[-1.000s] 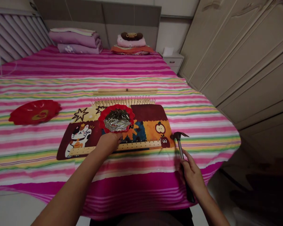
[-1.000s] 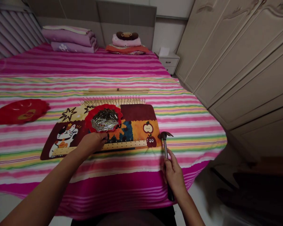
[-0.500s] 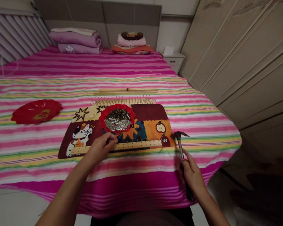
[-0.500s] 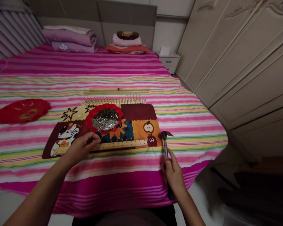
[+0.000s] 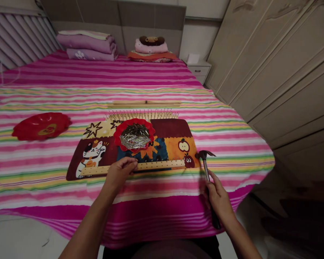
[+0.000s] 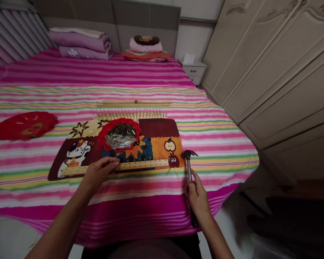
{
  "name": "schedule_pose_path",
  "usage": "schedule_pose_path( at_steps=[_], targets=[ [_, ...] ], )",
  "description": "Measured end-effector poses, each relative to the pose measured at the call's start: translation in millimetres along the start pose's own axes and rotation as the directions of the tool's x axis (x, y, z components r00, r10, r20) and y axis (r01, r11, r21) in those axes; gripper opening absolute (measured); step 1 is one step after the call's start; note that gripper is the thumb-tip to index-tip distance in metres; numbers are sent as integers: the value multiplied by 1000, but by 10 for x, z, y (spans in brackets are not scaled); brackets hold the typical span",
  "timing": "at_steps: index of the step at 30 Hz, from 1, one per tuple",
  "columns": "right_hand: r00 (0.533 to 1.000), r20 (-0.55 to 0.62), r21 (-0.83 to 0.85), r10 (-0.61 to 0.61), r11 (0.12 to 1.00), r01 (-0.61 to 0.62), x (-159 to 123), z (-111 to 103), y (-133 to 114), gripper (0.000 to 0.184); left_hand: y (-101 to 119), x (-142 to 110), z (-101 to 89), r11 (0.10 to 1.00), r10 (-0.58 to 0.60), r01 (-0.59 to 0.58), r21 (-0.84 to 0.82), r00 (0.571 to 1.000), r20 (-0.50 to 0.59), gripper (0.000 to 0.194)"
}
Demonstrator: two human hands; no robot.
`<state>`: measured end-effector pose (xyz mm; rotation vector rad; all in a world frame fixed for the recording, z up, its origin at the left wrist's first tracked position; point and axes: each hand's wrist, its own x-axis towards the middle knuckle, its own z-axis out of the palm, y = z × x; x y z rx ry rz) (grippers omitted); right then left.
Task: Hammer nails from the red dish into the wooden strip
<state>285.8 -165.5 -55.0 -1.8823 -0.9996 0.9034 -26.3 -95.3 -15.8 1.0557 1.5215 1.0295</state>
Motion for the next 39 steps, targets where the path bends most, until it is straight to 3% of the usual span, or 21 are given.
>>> schedule_pose_path(
  at_steps=[6, 12, 20, 24, 27, 29, 33, 36, 39],
  targets=[
    [1000, -10, -22, 6, 1000, -6, 9, -9, -26, 67, -58, 3, 122, 995, 47, -41, 94, 997, -59, 37],
    [1000, -1, -34, 15, 999, -15, -19, 4, -53, 75, -87, 18, 121, 976, 100, -88, 200, 994, -51, 26],
    [1000, -17, 23, 25, 999, -25, -12, -37, -40, 70, -156, 30, 118, 929, 168, -136, 345, 984, -64, 22],
    [1000, 20, 61, -16, 998, 15, -142, -86, -227, 65, -139, 9, 122, 885, 248, -203, 420, 967, -56, 18],
    [987, 162, 143, -9, 990, -15, -331, -65, -501, 67, -119, -3, 134, 865, 277, -225, 448, 959, -53, 16],
    [953, 303, 197, -3, 979, -60, -456, -9, -683, 66, -119, -2, 141, 860, 290, -237, 452, 956, -51, 15],
    [832, 550, 204, -77, 978, -44, -591, 173, -905, 57, -156, 16, 143, 852, 321, -264, 452, 946, -52, 13],
    [743, 642, 164, -189, 981, 108, -598, 308, -959, 46, -192, 27, 142, 846, 331, -268, 461, 942, -59, 12],
    [681, 660, 157, -318, 944, 290, -582, 409, -986, 42, -210, 28, 144, 833, 345, -274, 481, 936, -64, 11]
  ],
)
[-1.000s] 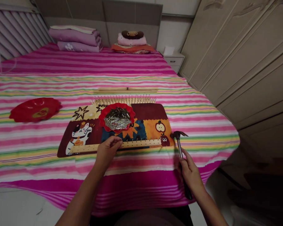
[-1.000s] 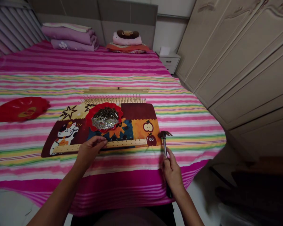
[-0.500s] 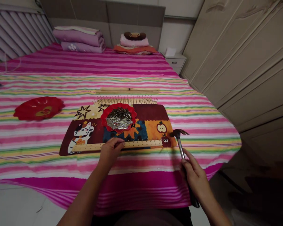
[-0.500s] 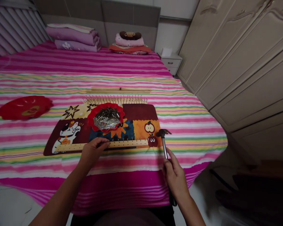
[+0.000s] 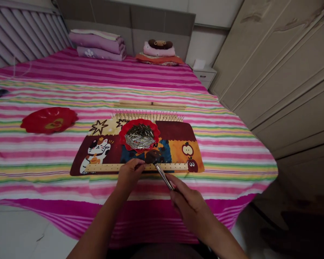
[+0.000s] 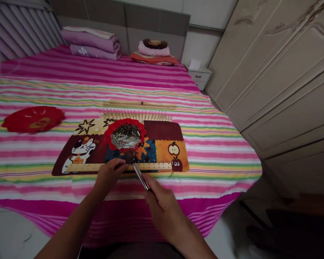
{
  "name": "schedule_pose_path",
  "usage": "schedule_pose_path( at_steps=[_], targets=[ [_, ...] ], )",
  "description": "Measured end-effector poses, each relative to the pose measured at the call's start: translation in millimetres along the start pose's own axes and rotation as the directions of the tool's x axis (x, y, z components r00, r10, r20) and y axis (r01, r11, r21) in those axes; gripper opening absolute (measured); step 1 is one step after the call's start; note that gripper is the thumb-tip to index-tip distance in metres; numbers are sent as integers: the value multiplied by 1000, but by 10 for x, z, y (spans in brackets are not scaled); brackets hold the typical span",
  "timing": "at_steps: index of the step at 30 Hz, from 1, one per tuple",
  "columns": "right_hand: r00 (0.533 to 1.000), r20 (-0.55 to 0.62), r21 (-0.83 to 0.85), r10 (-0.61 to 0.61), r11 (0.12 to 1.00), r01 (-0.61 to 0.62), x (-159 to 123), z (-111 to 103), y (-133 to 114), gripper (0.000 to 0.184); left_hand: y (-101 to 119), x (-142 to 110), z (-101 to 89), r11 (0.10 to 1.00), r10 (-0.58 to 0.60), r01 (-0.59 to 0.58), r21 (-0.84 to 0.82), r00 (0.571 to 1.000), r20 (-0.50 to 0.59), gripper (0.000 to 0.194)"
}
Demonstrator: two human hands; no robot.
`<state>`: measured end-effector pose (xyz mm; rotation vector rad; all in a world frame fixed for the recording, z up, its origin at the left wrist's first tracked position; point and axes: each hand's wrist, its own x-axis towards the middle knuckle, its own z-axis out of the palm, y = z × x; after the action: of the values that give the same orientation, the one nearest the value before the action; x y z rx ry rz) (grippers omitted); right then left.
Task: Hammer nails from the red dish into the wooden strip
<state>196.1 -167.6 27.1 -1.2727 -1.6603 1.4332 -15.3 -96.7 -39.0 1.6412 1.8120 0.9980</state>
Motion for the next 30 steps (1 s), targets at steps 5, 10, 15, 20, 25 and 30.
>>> schedule_pose_path(
  at_steps=[5, 10, 15, 20, 25, 30],
  targets=[
    [999, 24, -99, -25, 995, 28, 83, 50, -27, 42, 5, -5, 5, 999, -13, 13, 48, 1000, -1, 12],
    [998, -63, -20, -2, 1000, 1, -3, 7, -6, 42, -13, 8, 11, 1000, -5, 5, 27, 1000, 13, 11],
    [895, -372, 321, 248, 939, -126, -89, -212, 61, 60, -32, -2, 24, 1000, 17, -18, 26, 999, 34, 15],
    [708, -552, 503, 441, 853, -139, -84, -513, 395, 78, -12, -6, -58, 998, 45, -46, 46, 999, 27, 19],
    [666, -598, 377, 446, 890, -258, -143, -623, 807, 75, 65, 268, -254, 956, 156, -119, 269, 981, -119, 24],
    [662, -618, 306, 424, 905, -295, -149, -599, 903, 77, 267, 684, -278, 746, 79, -119, 656, 993, 91, 25]
  ],
)
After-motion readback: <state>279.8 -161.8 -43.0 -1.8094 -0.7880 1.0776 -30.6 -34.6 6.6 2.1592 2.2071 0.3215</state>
